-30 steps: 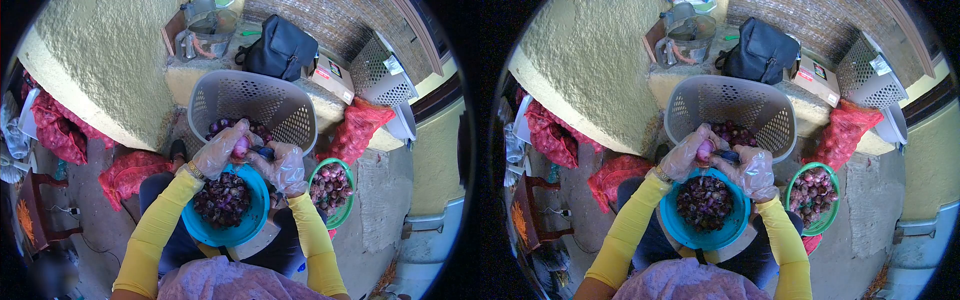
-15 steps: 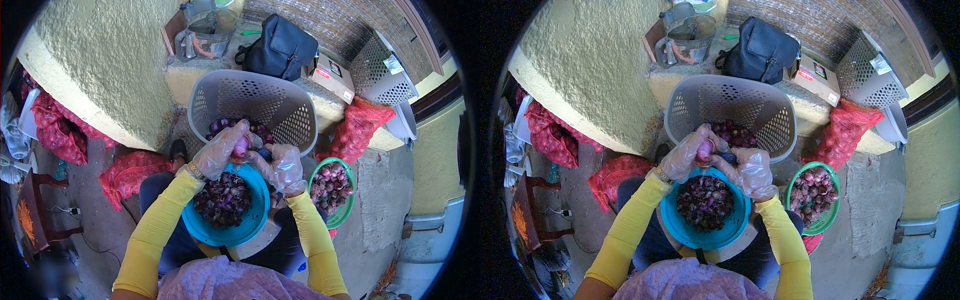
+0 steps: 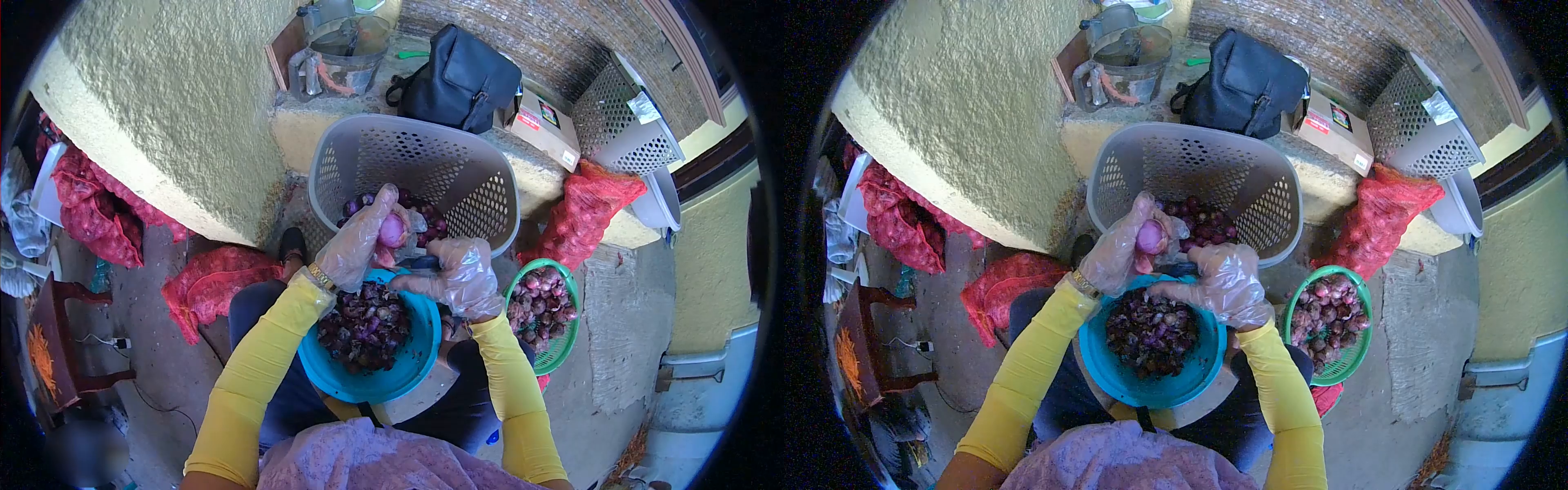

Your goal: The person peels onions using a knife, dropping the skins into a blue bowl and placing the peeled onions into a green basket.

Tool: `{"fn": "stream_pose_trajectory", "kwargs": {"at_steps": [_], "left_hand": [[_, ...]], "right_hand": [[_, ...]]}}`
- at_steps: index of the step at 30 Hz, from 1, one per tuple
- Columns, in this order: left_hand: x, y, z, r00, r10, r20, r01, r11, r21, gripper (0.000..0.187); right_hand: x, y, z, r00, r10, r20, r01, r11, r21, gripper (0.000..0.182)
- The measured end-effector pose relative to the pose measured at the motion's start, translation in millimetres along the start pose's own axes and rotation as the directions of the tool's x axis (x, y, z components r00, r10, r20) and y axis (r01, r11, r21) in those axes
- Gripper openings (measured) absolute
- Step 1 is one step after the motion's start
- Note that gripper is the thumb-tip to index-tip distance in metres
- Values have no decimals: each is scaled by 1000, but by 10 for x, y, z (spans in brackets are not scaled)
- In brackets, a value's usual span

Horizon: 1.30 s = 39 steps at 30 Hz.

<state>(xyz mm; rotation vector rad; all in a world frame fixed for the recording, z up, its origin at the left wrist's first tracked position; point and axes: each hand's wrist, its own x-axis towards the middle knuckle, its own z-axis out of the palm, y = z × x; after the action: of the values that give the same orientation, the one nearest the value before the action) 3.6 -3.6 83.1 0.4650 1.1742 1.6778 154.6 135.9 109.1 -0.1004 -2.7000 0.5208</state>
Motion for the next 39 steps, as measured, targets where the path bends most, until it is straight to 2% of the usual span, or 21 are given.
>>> {"fn": "stream_pose_trajectory", "kwargs": {"at_steps": [6, 8, 10, 13, 15, 17, 19, 21, 23, 24, 25, 27, 28, 30, 32, 36, 39], "left_hand": [[15, -61, 27, 997, -56, 51, 63, 988, -139, 62], [-23, -2, 44, 993, -102, 60, 109, 988, -114, 62], [-47, 30, 60, 986, -151, 68, 156, 984, -87, 62], [-63, 23, 67, 985, -165, 53, 171, 976, -134, 57], [-41, -34, 42, 981, -89, 170, 136, 949, -286, 48], [4, -47, -49, 971, -104, 215, 162, 949, -271, 48], [23, -63, -123, 958, -120, 260, 188, 949, -254, 49], [33, -85, -155, 950, -56, 307, 134, 961, -241, 51], [45, -106, -142, 964, -54, 259, 120, 962, -246, 53], [50, -118, -138, 976, -54, 211, 108, 962, -252, 55], [55, -120, -168, 976, -53, 210, 107, 962, -253, 55], [56, -78, -236, 951, -147, 272, 209, 954, -214, 57], [50, -72, -203, 951, -147, 271, 208, 955, -213, 57], [35, -68, -102, 986, -123, 108, 149, 947, -285, 60], [35, -49, -119, 987, -102, 126, 131, 960, -249, 60], [99, -95, -216, 986, -116, 121, 137, 973, -187, 58], [46, -36, -144, 988, -107, 111, 130, 965, -226, 50]], "right_hand": [[12, 8, 49, 996, 57, -62, -55, 998, 37, 68], [12, 28, 75, 996, 64, -62, -61, 997, 49, 68], [-2, 69, 124, 992, 39, -121, -37, 999, 21, 63], [-19, 60, 125, 993, 80, -92, -81, 997, -13, 54], [-44, 99, 144, 994, 57, -96, -59, 998, -20, 52], [-52, 110, 125, 994, 34, -102, -37, 999, -27, 49], [-42, 76, 77, 993, 53, -104, -48, 998, 44, 40], [-37, 71, 89, 995, 60, -75, -54, 995, 78, 43], [-33, 71, 83, 997, 66, -46, -60, 992, 111, 48], [-36, 76, 65, 1000, 19, 6, -19, 998, 61, 47], [-37, 76, 54, 998, -25, 61, 24, 1000, 14, 47], [-19, 62, 55, 993, -68, 98, 66, 998, 24, 49], [-11, 56, 57, 985, -109, 136, 105, 994, 34, 52], [-19, 53, 68, 974, -149, 173, 143, 989, 46, 55], [-43, 58, 96, 956, -139, 260, 127, 990, 63, 58], [-17, -5, 29, 962, -103, 252, 91, 994, 59, 58], [-19, 2, 38, 975, -94, 199, 77, 993, 92, 57]]}}
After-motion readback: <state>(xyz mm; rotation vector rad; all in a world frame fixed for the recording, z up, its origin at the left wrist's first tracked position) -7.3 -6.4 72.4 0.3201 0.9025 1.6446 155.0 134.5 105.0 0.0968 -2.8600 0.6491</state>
